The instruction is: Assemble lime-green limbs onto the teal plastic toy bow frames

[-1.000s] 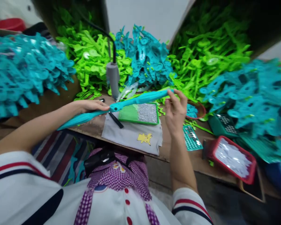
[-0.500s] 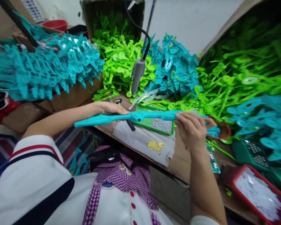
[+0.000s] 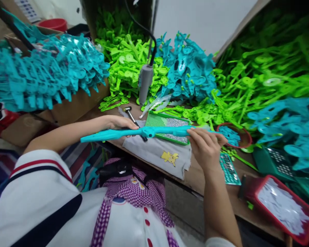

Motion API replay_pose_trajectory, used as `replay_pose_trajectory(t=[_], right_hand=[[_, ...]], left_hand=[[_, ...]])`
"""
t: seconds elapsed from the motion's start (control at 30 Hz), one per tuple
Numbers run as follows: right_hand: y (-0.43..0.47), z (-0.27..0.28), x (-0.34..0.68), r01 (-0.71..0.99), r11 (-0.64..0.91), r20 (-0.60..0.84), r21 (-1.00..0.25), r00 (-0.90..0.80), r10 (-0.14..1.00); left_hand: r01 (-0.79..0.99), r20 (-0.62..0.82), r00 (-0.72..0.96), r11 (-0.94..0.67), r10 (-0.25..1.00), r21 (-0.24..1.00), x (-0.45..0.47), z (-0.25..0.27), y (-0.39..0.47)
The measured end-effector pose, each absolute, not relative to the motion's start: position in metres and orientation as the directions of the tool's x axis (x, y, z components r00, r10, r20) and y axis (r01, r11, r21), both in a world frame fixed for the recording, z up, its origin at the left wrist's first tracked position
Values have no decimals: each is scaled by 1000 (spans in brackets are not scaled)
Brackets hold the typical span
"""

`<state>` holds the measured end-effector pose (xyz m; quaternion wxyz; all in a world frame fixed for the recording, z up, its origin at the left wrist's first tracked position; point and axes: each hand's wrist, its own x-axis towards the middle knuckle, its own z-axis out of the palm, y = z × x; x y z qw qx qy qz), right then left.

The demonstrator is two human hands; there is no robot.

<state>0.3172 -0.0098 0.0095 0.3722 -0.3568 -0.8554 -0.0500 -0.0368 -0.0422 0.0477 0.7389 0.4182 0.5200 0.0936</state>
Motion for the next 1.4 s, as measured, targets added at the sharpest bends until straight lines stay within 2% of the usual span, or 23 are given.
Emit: replay_pose_trajectory(t=[0.17,0.27,0.47,0.57,0.67,0.73,0.8,0.9,1.03,1.23,1.4], right_hand=[[-6,12,303,651,722,704,-235,-398,588],[-8,14,296,644,736,719,-211,-408,563],[-6,10,291,594,804,819,-37,-443,365],[-13,13,288,577,815,820,58,-494,291],[-32,14,278,603,789,831,118,-496,254],[-47,9,265,600,787,844,146,-490,217],[-59,-1,249,566,810,842,153,-504,192],[-73,-16,221,522,848,826,96,-518,225],[-83,-22,183,476,879,851,-20,-453,265],[-85,-19,158,460,872,742,-169,-523,420],[-83,-30,164,411,882,708,-231,-551,442]], left_hand=[[242,-697,469,680,542,692,-44,39,-40],[227,-684,484,677,546,700,-48,35,-42],[268,-613,528,570,588,777,-53,25,-49],[320,-540,467,436,700,841,-59,28,-61],[439,-343,404,149,848,886,-69,34,-90],[549,-178,345,-44,921,835,-78,32,-117],[682,-67,226,-109,972,723,-89,23,-149],[852,-5,-32,30,999,523,-105,-2,-205],[900,-7,-266,251,964,356,-119,-35,-271],[891,57,-379,348,924,292,-132,-45,-304],[900,103,-393,360,914,247,-141,-50,-312]])
